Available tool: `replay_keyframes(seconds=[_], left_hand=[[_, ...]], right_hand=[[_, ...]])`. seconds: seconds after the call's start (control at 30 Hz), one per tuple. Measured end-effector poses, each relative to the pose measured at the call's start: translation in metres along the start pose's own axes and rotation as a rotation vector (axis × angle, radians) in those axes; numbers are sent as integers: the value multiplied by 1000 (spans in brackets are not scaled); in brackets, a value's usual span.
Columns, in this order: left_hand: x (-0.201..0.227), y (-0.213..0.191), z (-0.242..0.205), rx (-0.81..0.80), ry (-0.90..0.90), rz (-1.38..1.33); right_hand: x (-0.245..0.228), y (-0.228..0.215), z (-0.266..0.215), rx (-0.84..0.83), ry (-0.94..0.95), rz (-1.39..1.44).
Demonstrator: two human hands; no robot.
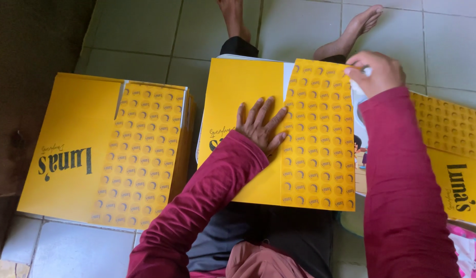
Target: Applying adhesive to the edges of yellow cardboard boxes using a small applicator stick
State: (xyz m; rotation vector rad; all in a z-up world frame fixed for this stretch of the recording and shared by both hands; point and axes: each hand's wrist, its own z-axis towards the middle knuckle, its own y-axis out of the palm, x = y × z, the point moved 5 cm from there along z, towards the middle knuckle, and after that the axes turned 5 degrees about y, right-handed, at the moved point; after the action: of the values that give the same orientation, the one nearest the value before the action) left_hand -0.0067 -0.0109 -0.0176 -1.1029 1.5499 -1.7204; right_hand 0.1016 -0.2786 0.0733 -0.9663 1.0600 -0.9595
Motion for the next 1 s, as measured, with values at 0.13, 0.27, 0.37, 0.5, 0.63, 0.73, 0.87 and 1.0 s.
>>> replay_keyframes(seconds=[0.13, 0.27, 0.37, 0.5, 0.63, 0.73, 0.87, 1.0], left_hand=[[0, 1, -1, 110, 12, 41], [4, -7, -3, 47, 4, 21], [1, 1, -1, 126, 2, 44], [0, 7, -2, 85, -8, 54], [1, 2, -3, 141, -8, 72], [2, 3, -4, 174, -5, 83], [1, 1, -3, 129, -14, 99], [3, -8, -3, 61, -12, 85]], right_hand=[[17, 4, 1, -285, 471, 355], [34, 25, -2, -304, 530, 508], [16, 30, -5, -329, 546, 593], [9, 33, -8, -255, 607, 593], [21, 44, -5, -175, 558, 603], [18, 41, -8, -160, 532, 544], [29, 48, -6, -154, 534, 443], [18, 39, -6, -175, 576, 507]])
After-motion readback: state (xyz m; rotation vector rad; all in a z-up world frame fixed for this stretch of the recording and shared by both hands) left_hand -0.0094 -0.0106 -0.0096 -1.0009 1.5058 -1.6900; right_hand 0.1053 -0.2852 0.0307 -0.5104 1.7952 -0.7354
